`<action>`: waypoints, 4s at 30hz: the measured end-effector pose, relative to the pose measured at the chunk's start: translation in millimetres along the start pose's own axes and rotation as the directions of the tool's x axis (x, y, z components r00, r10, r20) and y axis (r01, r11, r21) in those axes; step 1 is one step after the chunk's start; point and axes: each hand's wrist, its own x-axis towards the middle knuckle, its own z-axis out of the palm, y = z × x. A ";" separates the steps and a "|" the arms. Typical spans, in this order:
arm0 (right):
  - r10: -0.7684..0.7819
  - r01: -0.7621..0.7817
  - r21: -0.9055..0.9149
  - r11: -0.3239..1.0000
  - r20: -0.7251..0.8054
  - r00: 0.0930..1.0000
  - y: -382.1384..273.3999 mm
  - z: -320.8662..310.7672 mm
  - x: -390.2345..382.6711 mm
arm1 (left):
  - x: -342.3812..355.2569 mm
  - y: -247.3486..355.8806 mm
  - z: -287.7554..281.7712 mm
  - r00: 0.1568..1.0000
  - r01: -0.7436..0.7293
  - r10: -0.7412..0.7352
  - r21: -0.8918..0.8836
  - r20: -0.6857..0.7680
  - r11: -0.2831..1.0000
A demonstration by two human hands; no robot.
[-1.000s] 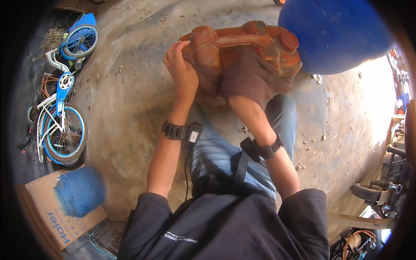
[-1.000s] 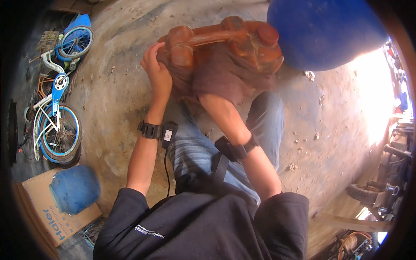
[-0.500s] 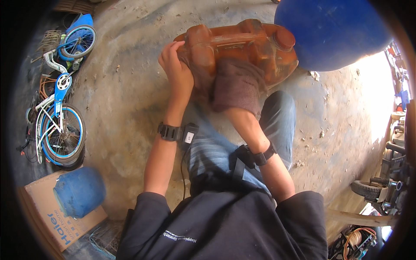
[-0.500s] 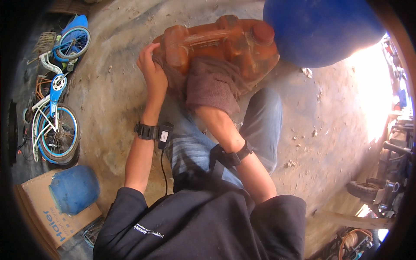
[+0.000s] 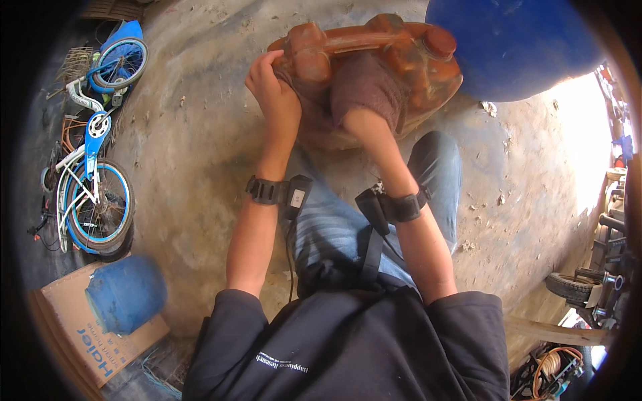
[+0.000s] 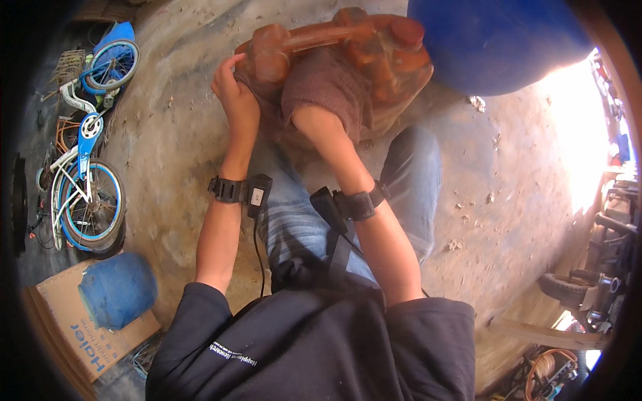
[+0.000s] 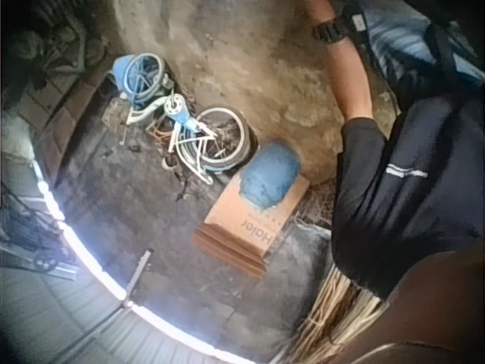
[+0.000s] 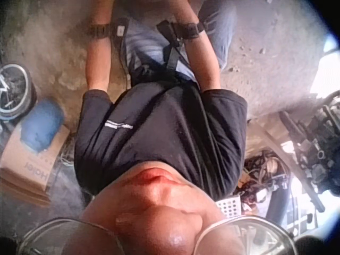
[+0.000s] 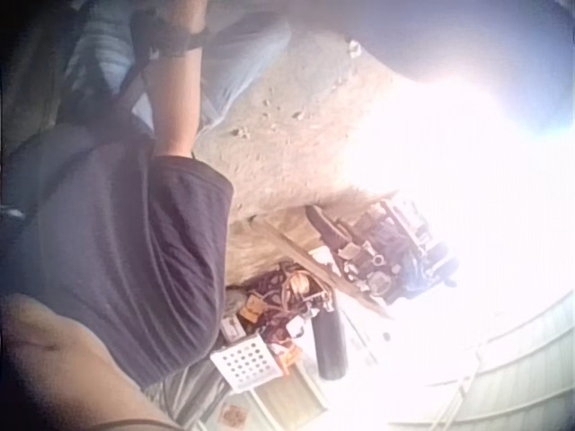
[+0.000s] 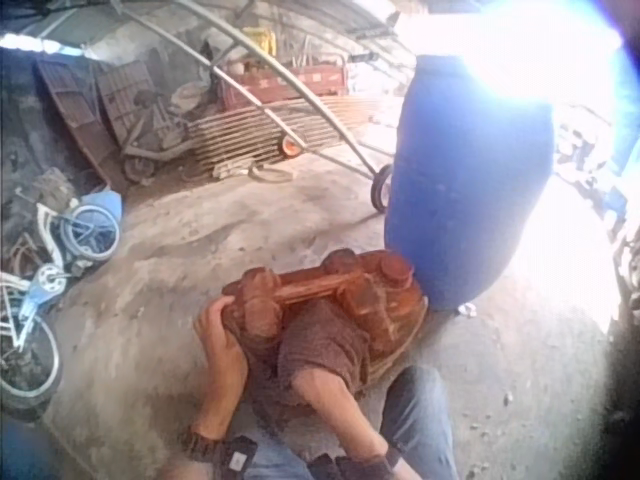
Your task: The person cleans a plastic container by hand using a cloth. The person first collects trash including plastic pieces and cardboard into a large plastic bag, then wipes the outside of a large orange plastic container with a brown cloth while kneeling on the floor.
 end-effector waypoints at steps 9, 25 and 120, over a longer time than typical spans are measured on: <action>-0.127 0.162 0.160 0.974 -0.213 0.969 12.4 41.0 1.2 | -4.9 7.4 -1.7 1.000 0.013 -0.013 -0.044 0.002 0.999; -0.058 0.116 0.210 0.971 -0.264 0.963 -6.6 49.1 -15.1 | -6.0 8.1 -6.1 0.999 0.018 -0.019 -0.045 -0.026 0.999; -0.391 0.481 0.076 0.873 -0.479 0.786 39.0 81.8 -28.4 | 54.0 -17.7 -39.3 0.955 0.260 -0.285 0.234 0.079 0.937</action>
